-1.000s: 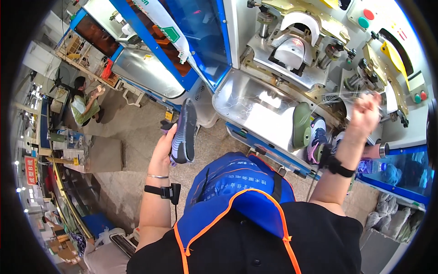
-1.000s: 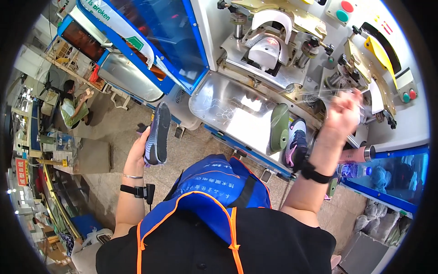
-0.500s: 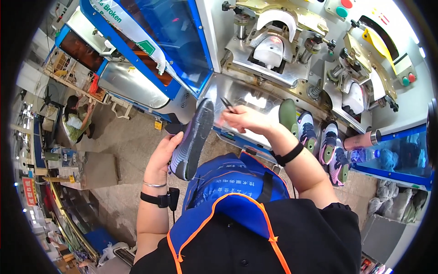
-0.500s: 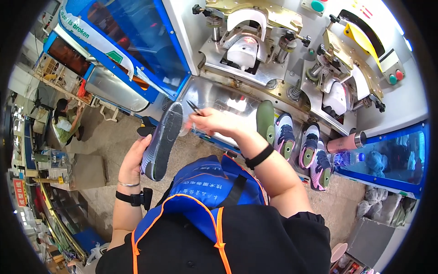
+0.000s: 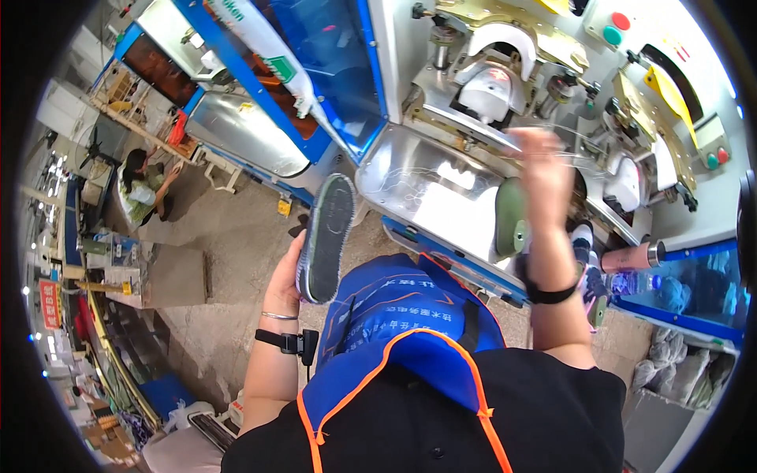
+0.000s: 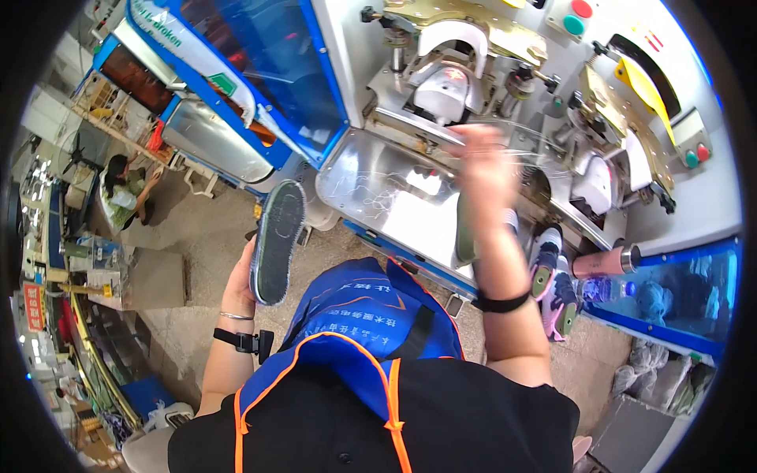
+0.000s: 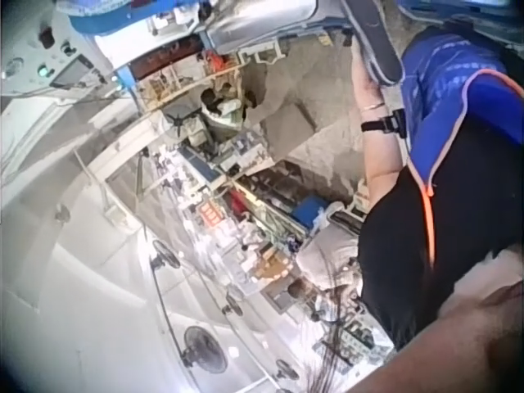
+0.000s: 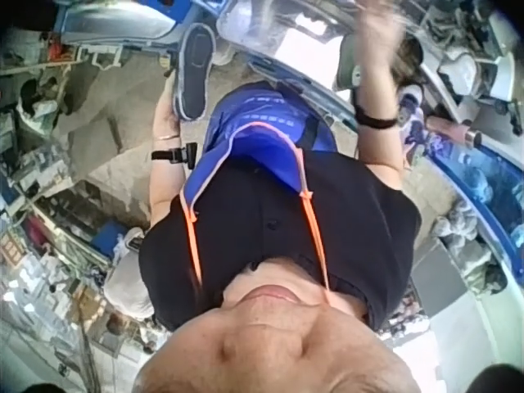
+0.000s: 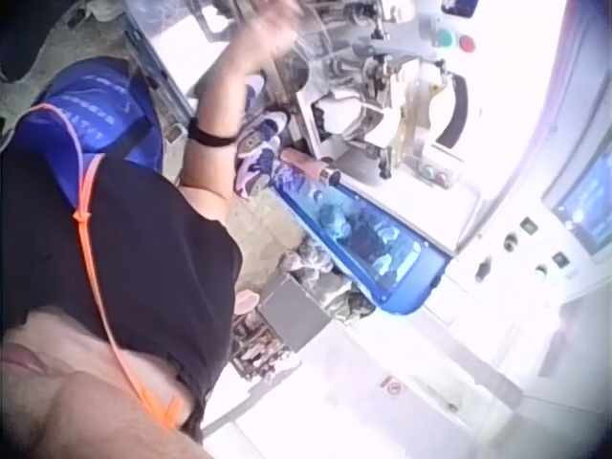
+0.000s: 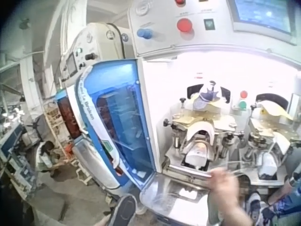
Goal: The recorder uses industrial machinery to shape and trim various footwear components in a shoe factory.
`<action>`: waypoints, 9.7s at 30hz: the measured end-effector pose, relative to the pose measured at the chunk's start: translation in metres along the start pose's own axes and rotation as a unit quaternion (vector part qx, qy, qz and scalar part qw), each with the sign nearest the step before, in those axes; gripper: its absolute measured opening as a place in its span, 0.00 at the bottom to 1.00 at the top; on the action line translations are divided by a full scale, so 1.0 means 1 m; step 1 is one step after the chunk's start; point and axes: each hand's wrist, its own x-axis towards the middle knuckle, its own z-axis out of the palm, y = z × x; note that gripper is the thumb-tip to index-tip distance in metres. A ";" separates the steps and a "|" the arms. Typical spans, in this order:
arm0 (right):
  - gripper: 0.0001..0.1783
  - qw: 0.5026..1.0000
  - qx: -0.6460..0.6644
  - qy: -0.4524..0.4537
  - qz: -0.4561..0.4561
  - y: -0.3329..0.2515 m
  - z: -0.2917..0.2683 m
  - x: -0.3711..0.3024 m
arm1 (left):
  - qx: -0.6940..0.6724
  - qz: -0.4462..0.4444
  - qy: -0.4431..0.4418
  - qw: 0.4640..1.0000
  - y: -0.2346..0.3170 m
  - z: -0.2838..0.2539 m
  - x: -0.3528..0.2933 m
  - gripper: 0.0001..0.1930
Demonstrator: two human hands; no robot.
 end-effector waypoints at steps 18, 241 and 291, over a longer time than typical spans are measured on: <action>0.13 0.919 0.308 0.243 -0.043 0.048 -0.083 0.050 | -0.104 0.086 0.049 0.990 -0.003 -0.057 0.006 0.23; 0.07 0.945 0.034 0.291 -0.143 -0.070 -0.296 -0.003 | 0.573 0.512 -0.552 0.324 -0.115 0.497 0.005 0.23; 0.49 0.904 -0.349 0.184 -0.163 0.005 -0.370 0.221 | 0.648 0.724 -0.104 0.212 -0.149 0.658 0.158 0.09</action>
